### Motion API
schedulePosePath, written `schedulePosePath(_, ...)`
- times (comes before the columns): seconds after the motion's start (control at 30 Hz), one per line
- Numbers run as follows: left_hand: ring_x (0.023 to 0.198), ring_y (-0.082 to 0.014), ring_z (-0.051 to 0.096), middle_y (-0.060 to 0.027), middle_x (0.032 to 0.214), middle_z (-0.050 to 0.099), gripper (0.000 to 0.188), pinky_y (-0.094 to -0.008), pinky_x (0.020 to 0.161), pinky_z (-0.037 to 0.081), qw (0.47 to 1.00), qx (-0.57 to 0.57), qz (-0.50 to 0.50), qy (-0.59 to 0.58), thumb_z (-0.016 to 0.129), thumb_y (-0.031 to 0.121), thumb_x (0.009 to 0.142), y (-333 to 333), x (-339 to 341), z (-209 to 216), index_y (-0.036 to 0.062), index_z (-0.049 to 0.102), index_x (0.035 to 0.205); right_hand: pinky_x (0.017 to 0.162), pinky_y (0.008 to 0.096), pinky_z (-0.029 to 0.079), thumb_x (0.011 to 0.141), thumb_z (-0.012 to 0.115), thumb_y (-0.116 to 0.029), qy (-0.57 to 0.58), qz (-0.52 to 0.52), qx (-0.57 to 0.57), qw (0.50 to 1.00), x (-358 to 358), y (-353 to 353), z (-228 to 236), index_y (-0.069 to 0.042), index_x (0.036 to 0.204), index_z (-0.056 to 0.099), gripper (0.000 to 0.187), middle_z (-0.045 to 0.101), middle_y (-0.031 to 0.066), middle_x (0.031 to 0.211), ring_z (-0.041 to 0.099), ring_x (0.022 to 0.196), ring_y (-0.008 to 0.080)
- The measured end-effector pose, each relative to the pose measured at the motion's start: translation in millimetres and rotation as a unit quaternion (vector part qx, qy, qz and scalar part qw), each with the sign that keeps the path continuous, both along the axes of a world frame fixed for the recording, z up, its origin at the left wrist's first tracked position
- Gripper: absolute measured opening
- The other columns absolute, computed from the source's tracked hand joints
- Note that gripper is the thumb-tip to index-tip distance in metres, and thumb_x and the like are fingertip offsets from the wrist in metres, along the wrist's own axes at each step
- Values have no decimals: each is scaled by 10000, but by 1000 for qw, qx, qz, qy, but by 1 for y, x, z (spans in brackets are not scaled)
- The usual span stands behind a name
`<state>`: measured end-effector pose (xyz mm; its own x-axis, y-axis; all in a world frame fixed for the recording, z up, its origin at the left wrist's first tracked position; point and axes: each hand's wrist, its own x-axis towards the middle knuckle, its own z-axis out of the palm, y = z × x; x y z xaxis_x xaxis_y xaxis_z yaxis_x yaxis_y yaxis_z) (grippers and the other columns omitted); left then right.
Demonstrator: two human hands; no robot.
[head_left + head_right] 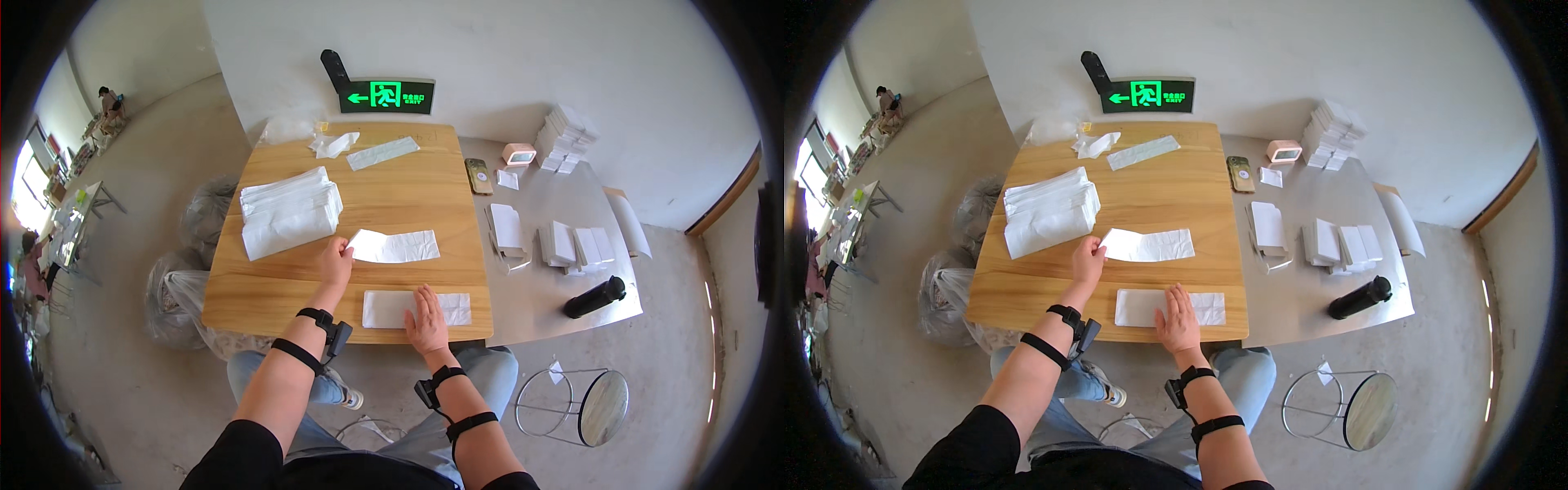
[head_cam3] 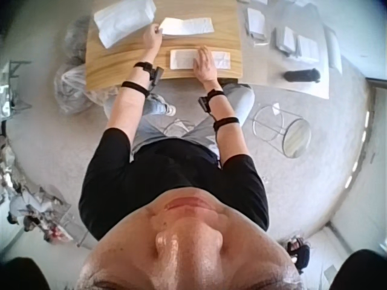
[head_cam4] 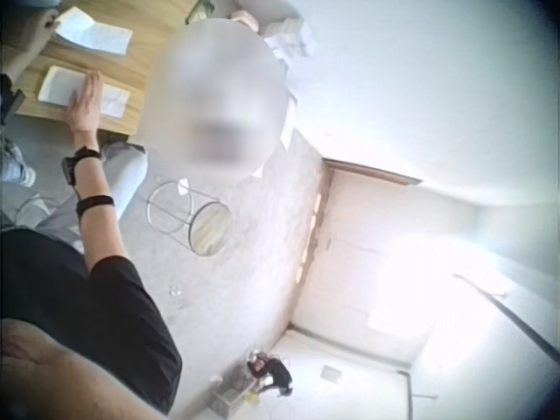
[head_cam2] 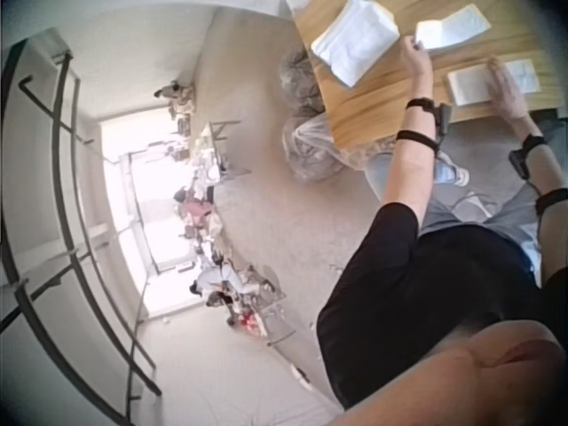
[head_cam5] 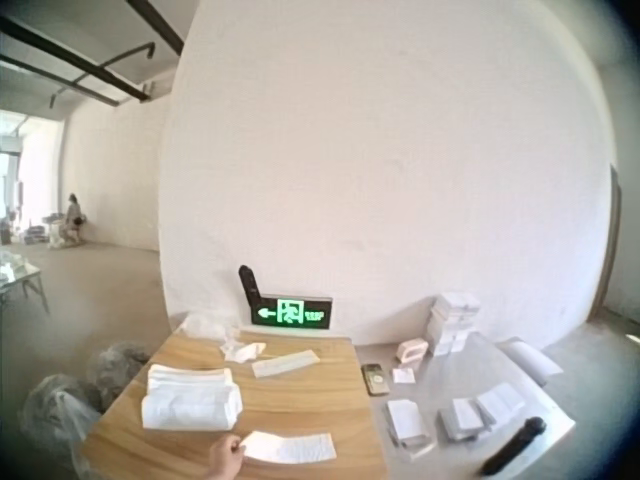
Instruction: Folding and stacking white filter sheets at a workstation in a workshop environment.
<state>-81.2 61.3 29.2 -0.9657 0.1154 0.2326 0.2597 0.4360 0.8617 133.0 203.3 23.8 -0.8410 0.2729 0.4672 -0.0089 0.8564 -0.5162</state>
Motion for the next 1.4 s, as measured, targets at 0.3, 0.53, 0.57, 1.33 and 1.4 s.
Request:
schedulePosePath(0.3, 568, -218, 653, -135, 702, 643, 196, -354, 507, 477, 993, -104, 16, -55, 629, 215, 876, -44, 14, 15, 41, 630, 787, 1031, 452, 374, 855, 578, -86, 56, -41, -90, 993, -5, 7, 1, 28, 1169, 502, 343, 504, 230, 1246, 429, 1248, 398)
schedulePosePath(0.53, 743, -316, 642, -136, 751, 655, 267, -451, 632, 502, 918, -363, -62, 150, 565, 278, 883, -58, 11, 31, 64, 656, 753, 1008, 442, 397, 857, 574, -51, 92, -25, -112, 989, 7, -12, 26, 25, 1154, 514, 312, 525, 223, 1224, 457, 1218, 403)
schedulePosePath(0.57, 752, -294, 652, -121, 757, 659, 228, -440, 642, 510, 893, -411, -76, 169, 566, 250, 883, -59, 9, 36, 86, 672, 765, 1008, 442, 397, 857, 574, -51, 89, -21, -115, 989, 6, -17, 29, 25, 1154, 514, 312, 525, 223, 1224, 457, 1218, 403)
schedulePosePath(1.33, 806, -130, 641, -89, 916, 658, 101, -268, 646, 558, 934, 244, -221, -141, 580, 70, 911, -70, 69, 111, 5, 531, 971, 847, 393, 539, 931, 577, -184, 142, -54, -883, 445, -68, -21, 15, 89, 1057, 488, 313, 591, 195, 1041, 621, 959, 298)
schedulePosePath(1.4, 849, -133, 630, -88, 980, 643, 107, -278, 656, 567, 948, 206, -179, -165, 555, 49, 919, -92, 66, 96, 4, 524, 1011, 747, 350, 569, 870, 603, -24, 103, -70, -850, 512, -55, -4, 10, 69, 1061, 505, 234, 607, 166, 996, 639, 885, 257)
